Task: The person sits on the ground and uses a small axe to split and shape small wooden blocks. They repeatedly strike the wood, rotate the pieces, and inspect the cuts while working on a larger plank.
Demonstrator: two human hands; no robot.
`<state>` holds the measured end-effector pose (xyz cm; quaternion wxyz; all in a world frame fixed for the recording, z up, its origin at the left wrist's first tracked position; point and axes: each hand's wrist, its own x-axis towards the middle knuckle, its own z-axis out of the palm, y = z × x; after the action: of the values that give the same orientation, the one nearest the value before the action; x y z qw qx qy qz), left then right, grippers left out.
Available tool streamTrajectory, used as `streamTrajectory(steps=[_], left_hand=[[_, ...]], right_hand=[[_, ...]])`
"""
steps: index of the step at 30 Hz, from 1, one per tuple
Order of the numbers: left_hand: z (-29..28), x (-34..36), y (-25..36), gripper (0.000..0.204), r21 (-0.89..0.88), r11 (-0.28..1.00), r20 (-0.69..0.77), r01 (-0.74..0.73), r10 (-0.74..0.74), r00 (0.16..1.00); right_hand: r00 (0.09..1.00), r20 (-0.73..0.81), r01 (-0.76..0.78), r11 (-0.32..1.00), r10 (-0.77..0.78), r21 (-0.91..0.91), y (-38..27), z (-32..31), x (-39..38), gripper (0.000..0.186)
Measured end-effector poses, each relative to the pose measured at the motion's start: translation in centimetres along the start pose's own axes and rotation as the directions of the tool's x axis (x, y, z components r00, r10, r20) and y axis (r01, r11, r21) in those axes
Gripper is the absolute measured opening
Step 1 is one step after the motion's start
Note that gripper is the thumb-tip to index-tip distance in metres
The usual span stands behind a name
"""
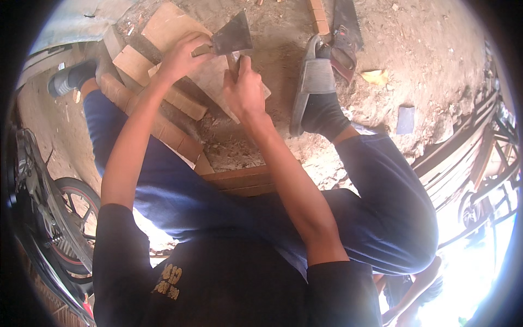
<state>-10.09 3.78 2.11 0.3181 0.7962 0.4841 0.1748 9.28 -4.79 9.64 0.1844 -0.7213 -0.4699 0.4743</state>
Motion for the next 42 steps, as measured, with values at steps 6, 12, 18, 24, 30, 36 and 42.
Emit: streamTrajectory(steps=[6,12,18,24,30,36,42], left_hand=[[-0.5,1.2,-1.6,0.044,0.217,0.967,0.145,-0.135,0.105,0.984],[-0.7,1.6,-1.1,0.045,0.186,0.981,0.193,-0.064,0.028,0.981],[-0.7,1.5,-1.9,0.04,0.059,0.994,0.126,-0.094,0.086,0.988],[-0.6,1.4,-2.1,0.036,0.033,0.991,0.074,-0.133,0.131,0.989],[-0.7,1.5,-1.8,0.037,0.088,0.986,0.094,-0.139,0.131,0.987],[-0.7,1.6,-1.8,0.038,0.087,0.989,0.119,-0.123,0.112,0.987],[-0.8,1.7,-1.4,0.04,0.122,0.99,0.172,-0.069,0.047,0.984]], right_hand=[[1.0,-0.022,0.016,0.999,-0.016,0.031,0.5,0.8,0.3,0.034],[0.999,-0.025,-0.023,0.998,0.024,0.06,0.6,0.7,0.3,0.034],[0.999,-0.02,0.033,0.997,-0.031,0.073,-0.5,0.5,0.1,0.029],[0.991,-0.123,0.072,0.989,-0.056,0.132,-0.6,1.0,-0.4,0.028],[0.977,-0.153,0.144,0.989,-0.147,-0.029,0.5,1.9,-0.3,0.032],[0.979,-0.169,0.124,0.99,-0.112,0.066,0.4,2.2,-0.6,0.032],[0.987,-0.132,0.086,0.996,-0.088,-0.018,0.1,1.3,-0.1,0.031]])
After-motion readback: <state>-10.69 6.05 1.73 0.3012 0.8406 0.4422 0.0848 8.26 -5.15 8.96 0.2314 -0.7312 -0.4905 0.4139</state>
